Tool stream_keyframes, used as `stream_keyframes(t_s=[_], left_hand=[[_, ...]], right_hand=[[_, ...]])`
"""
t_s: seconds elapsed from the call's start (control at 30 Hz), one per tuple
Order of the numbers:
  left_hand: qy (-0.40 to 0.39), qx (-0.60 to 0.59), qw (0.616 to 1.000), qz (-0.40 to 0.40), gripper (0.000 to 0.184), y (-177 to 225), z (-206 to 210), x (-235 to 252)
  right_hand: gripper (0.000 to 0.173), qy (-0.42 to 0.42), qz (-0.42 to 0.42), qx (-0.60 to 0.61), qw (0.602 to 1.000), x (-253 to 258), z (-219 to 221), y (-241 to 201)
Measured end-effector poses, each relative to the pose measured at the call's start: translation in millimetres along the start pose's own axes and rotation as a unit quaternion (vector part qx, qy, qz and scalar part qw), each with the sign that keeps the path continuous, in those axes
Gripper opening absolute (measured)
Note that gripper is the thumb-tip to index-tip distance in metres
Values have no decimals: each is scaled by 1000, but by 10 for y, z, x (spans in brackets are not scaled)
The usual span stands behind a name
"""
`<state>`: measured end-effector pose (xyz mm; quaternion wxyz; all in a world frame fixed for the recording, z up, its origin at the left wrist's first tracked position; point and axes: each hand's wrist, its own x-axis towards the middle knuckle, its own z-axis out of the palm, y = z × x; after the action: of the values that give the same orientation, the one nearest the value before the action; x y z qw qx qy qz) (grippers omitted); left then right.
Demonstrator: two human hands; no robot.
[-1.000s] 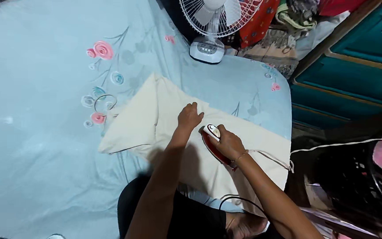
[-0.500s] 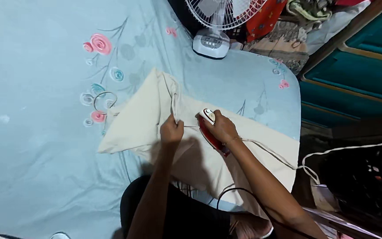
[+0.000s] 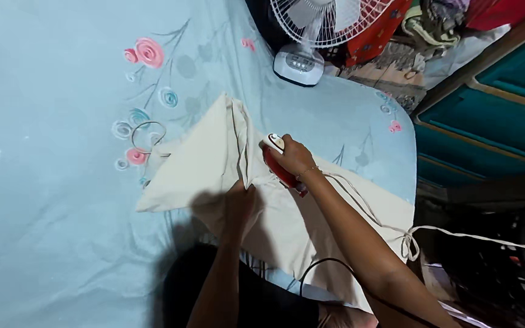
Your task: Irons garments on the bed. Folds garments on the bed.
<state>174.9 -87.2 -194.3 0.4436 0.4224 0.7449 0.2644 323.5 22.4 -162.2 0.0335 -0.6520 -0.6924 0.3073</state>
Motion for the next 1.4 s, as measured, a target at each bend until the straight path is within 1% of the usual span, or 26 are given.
stream_keyframes(t_s=[0.1,0.2,0.27,0.37,0.43,0.53,0.6,0.67,0.7,0.8,0.87,0.93,1.0,1.1,1.17,1.3,1.4], left_hand=[[-20,-9,1000,-16,30,1,-20,63],[-33,-19,999,-34,31,45,-60,74],[-34,-19,999,-31,31,62,-77,77],[-35,-9,999,-23,31,43,-66,88],[-36,-6,999,-27,30,36,-59,91],[-32,-19,999,-23,28,44,-76,75],[-27,-28,999,-18,26,21,-59,82],[-25,-15,1000,-10,27,11,-59,94],[-26,-10,1000,-5,28,13,-65,91],[-27,-20,999,8,29,4,-84,94],[-14,-33,999,19,28,-19,-58,90],[-4,-34,999,26,28,-63,-25,109],[-7,-31,999,21,29,-106,-8,130],[-36,-28,999,12,30,-88,-36,135],[-45,-41,998,20,31,-52,-59,86],[-38,-54,995,73,31,-57,-9,2],[-30,-64,992,103,31,-51,34,16]], right_hand=[[55,-6,-7,-27,1000,378,12,-213],[56,11,-5,-15,1000,696,39,-426],[57,27,0,-4,1000,871,52,-535],[58,32,6,-7,999,1023,43,-633],[60,20,3,-12,1000,1013,4,-632],[60,-10,-15,-48,999,825,-65,-528],[57,-21,-15,-77,997,586,-96,-344],[56,-9,4,-92,996,291,-140,-93],[57,8,19,-92,996,130,-162,45],[59,32,113,-109,987,-198,-297,304],[58,62,166,-101,979,-258,-341,384],[56,95,187,-70,975,-192,-332,402],[56,107,174,-51,978,-88,-300,401],[57,74,156,-70,983,-66,-338,425],[57,41,151,-78,985,-225,-369,457],[59,-5,160,-100,982,-749,-386,583],[60,-27,107,-73,991,-1142,-318,710]])
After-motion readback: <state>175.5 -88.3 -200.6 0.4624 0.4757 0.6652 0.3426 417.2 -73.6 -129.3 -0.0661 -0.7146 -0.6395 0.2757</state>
